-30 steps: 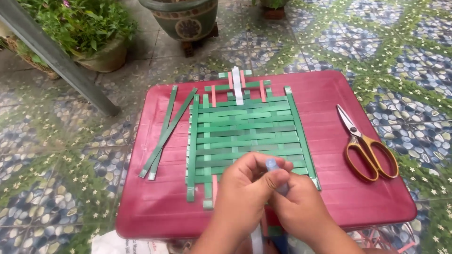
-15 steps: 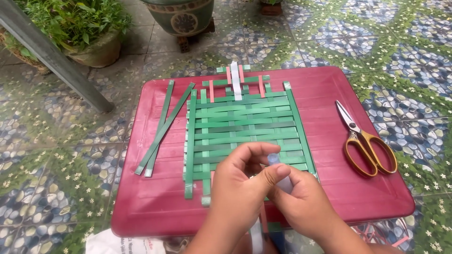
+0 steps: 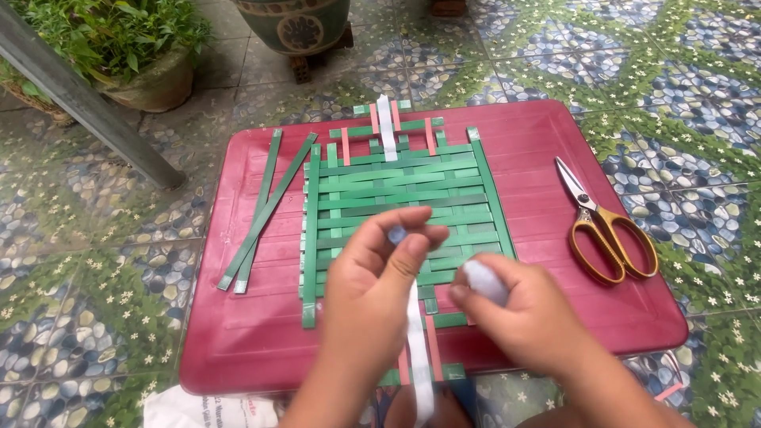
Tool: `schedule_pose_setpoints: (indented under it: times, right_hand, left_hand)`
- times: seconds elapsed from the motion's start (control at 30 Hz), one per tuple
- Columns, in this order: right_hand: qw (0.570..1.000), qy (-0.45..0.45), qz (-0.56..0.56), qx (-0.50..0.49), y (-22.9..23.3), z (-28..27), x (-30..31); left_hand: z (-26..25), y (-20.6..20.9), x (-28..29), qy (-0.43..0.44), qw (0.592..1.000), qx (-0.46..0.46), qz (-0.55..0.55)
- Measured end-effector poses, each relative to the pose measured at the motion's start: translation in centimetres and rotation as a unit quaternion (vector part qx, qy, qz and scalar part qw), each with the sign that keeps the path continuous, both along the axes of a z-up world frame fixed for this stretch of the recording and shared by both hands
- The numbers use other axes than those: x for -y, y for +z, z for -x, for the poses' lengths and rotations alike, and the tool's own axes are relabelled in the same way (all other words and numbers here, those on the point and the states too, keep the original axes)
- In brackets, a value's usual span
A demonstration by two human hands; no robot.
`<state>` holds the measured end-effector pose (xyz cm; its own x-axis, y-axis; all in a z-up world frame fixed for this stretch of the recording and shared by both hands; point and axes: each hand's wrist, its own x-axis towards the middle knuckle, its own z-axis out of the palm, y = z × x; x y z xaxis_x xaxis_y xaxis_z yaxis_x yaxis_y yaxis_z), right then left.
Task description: Applying glue to the ends of woven plastic strips to secure them into a mat structure.
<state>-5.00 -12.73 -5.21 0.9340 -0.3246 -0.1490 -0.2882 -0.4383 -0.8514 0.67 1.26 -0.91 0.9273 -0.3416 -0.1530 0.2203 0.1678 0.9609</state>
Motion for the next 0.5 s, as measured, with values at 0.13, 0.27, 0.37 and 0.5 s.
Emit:
schedule_pose_setpoints:
  times: [0.13,0.27,0.37,0.5]
  right_hand:
    - [0.995,-0.011,-0.090,0.039,-1.4,0.8,4.7]
    - [0.988,-0.018,-0.151,0.007,-0.1,1.1,6.6]
    - [0.995,-0.018,-0.099,-0.004,0.5,0.9,7.0]
    - [0.996,-0.044,-0.077,0.007,-0.1,0.0,6.6]
  left_hand:
    - [-0.8,0.3,-0.7,-0.091,0.976,0.016,-0.198]
    - [-1.2,-2.1,-0.1,-0.189,0.912,0.109,-0.347]
    - [-1.2,-4.0,0.6,-0.217,0.842,0.247,-0.427]
    - [-1.6,-6.5,1.7,-0.227,0.765,0.366,-0.479]
